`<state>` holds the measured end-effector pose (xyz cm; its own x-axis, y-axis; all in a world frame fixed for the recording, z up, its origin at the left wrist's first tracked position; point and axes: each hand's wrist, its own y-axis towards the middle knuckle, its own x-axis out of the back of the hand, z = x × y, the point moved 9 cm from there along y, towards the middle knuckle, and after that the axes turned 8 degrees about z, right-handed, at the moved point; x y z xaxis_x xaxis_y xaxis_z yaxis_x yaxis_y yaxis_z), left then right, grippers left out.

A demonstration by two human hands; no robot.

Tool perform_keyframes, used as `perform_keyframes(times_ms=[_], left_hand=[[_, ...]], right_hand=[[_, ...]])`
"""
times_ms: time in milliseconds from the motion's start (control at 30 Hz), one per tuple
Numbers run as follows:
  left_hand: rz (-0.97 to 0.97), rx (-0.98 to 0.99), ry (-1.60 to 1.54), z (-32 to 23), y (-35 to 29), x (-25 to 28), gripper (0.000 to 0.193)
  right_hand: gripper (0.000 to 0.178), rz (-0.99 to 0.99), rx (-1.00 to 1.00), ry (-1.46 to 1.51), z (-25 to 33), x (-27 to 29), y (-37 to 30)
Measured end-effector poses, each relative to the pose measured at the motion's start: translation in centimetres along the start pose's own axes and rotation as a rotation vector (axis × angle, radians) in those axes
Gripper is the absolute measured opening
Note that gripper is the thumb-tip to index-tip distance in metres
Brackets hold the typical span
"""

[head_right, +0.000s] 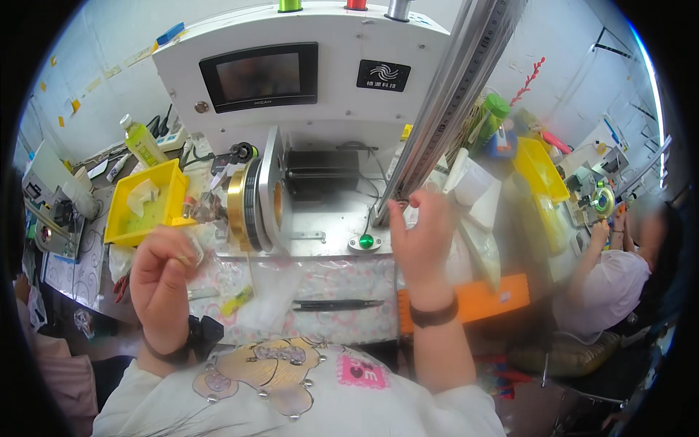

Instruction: Assembling small metal and plastic components using various hand tools and a small machine at a workstation.

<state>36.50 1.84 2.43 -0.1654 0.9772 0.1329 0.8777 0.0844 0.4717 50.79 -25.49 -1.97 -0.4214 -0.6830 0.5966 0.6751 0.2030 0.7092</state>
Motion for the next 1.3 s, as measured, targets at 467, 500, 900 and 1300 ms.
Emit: perform_keyframes(times_ms=[467,500,900,1300], left_hand=[[0.098,0.025,0.137,1.9,0.8,-0.1,0.006],[0.136,0.032,0.198,2.3,1.1,-0.6,0.007],[0.169,-0.021,0.075,-1.8,-1.6,1.6,0.004],[-0.169,-0.14,-0.065,-6.6,-6.2,9.7,0.017]], right_hand=[[0.034,0.025,-0.032,-0.131,0.6,-0.6,-0.6],[0.034,0.056,-0.05,-0.145,0.3,-0.8,-0.4],[0.016,-0.075,-0.209,0.536,-1.0,9.8,-2.6],[0.025,-0.175,0.078,0.53,11.5,24.7,24.5]])
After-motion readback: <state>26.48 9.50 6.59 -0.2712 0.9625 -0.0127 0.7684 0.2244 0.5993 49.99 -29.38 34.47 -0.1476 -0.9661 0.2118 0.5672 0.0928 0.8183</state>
